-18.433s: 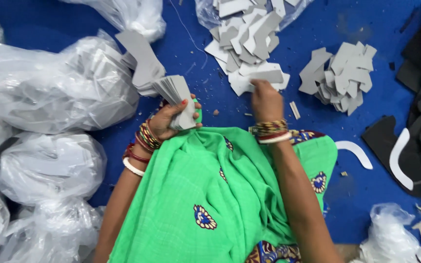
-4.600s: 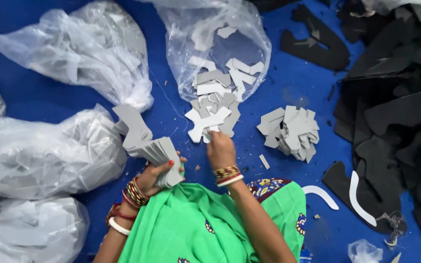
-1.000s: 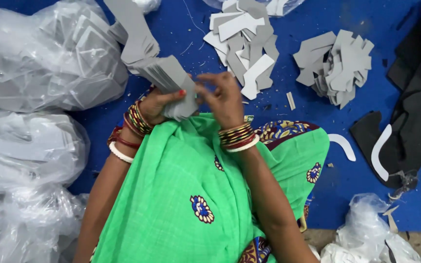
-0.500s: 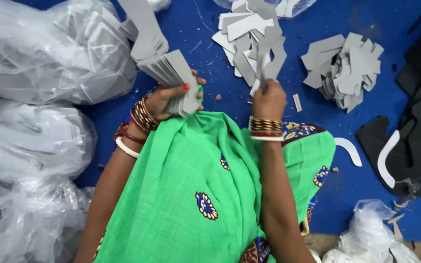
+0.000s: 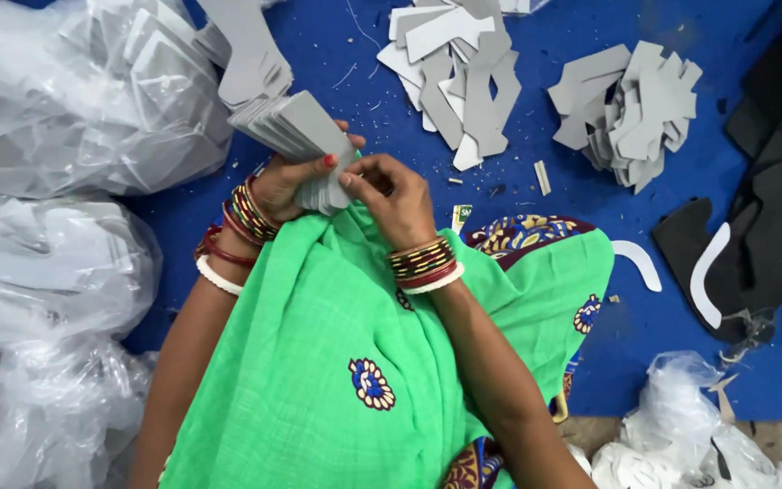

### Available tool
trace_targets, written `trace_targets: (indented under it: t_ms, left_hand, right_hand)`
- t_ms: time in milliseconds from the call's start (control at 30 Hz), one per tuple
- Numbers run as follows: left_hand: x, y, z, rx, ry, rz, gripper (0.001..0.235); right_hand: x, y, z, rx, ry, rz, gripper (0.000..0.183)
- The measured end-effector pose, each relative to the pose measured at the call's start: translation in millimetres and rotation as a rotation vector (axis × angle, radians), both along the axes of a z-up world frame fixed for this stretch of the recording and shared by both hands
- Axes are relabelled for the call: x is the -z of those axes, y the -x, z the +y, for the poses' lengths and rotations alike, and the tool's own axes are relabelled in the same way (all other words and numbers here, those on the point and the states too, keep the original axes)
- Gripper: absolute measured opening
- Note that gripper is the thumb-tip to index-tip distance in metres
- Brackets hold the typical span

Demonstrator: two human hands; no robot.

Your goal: The person sorts and stacks various cut shoe upper components while seated on the floor.

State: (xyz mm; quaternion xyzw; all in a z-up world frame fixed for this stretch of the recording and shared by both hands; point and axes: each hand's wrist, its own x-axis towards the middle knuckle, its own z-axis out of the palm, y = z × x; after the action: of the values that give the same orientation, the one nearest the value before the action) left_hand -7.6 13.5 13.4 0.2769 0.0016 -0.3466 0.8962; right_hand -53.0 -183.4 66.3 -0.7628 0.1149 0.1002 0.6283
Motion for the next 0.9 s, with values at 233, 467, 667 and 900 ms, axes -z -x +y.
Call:
trace_targets:
  t_ms: [233, 467, 667, 900]
  left_hand:
    - [-11, 2, -1, 0.015, 0.051, 0.08, 0.052]
    - [-16, -2, -3, 0.002, 0.08, 0.097, 0.051]
    - [-15, -2, -2, 0.008, 0.068, 0.113, 0.051]
    - [-14, -5, -3, 0.009, 0.044, 0.124, 0.051]
  right_hand:
    - [29, -41, -100, 0.125, 0.911, -0.41, 0.032]
    - [47, -25, -142, 0.176, 0.85, -0.273, 0.033]
    - [12, -17, -251, 0.315, 0.223, -0.141, 0.019]
    - [16, -47, -330, 0.535, 1.145, -0.398, 0.046]
